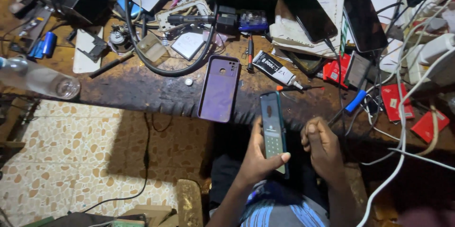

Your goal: A person verifies the functionality of a repaired smartphone by entering a passcode and using a small tool to probe the device.

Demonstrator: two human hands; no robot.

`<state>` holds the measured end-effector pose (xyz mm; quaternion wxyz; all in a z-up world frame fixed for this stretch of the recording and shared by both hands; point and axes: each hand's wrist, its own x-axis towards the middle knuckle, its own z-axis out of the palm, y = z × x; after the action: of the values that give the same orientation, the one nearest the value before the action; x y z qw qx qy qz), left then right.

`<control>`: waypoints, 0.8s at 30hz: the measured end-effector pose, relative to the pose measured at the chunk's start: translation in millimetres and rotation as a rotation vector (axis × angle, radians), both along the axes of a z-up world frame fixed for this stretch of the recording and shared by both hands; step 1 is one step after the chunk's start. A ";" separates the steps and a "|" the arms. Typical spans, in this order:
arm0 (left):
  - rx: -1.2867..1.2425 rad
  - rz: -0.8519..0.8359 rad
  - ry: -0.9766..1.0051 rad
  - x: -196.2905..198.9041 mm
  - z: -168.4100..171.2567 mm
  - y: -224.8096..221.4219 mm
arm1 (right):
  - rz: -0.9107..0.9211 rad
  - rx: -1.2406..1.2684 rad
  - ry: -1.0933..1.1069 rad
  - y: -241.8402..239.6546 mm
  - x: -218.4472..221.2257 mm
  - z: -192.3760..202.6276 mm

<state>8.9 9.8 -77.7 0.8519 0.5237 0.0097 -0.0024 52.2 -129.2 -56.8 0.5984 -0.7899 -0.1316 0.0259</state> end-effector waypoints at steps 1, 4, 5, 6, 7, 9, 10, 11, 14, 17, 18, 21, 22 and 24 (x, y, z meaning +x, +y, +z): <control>0.005 0.004 -0.001 0.5 1.9 -0.4 | 0.004 0.005 -0.001 1.3 0.4 -0.7; 0.036 -0.003 -0.005 -1.1 5.8 -2.6 | 0.002 0.035 0.047 2.2 -0.6 -4.7; 0.025 -0.013 0.011 -1.6 5.8 -2.9 | 0.001 0.042 0.100 1.8 0.7 -7.5; 0.012 -0.023 0.027 -2.0 6.0 -3.7 | 0.000 0.049 0.153 0.9 1.9 -9.9; 0.014 -0.028 0.025 -2.0 6.7 -3.8 | -0.004 0.051 0.150 1.0 5.1 -7.4; -0.042 -0.022 -0.010 -2.9 8.3 -3.7 | -0.004 -0.126 0.091 1.7 10.3 -2.2; -0.040 -0.019 -0.012 -4.2 10.7 -2.5 | -0.002 -0.124 0.089 3.2 13.3 1.8; -0.044 -0.025 0.004 -5.7 13.0 -0.9 | -0.017 -0.221 0.068 5.2 16.1 5.9; -0.054 -0.008 0.019 -13.7 20.9 4.4 | 0.000 -0.365 -0.056 14.5 37.3 3.2; -0.101 0.046 -0.041 -21.3 28.6 12.2 | 0.120 -0.440 -0.197 43.9 60.8 6.3; -0.145 0.078 -0.091 -25.5 30.7 14.7 | 0.208 -0.473 -0.227 56.6 65.8 8.7; -0.046 0.140 -0.094 -29.8 30.4 28.6 | 0.299 -0.546 -0.291 84.7 85.3 6.0; -0.041 0.146 -0.096 -30.1 29.1 31.6 | 0.304 -0.541 -0.295 88.8 89.5 3.1; -0.051 0.207 -0.112 -29.7 26.0 37.9 | 0.326 -0.701 -0.341 97.9 99.0 -2.6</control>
<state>-20.8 47.7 -51.7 0.8597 0.4975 0.0158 0.1146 151.2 -31.4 -59.4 0.2512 -0.9074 -0.3352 0.0326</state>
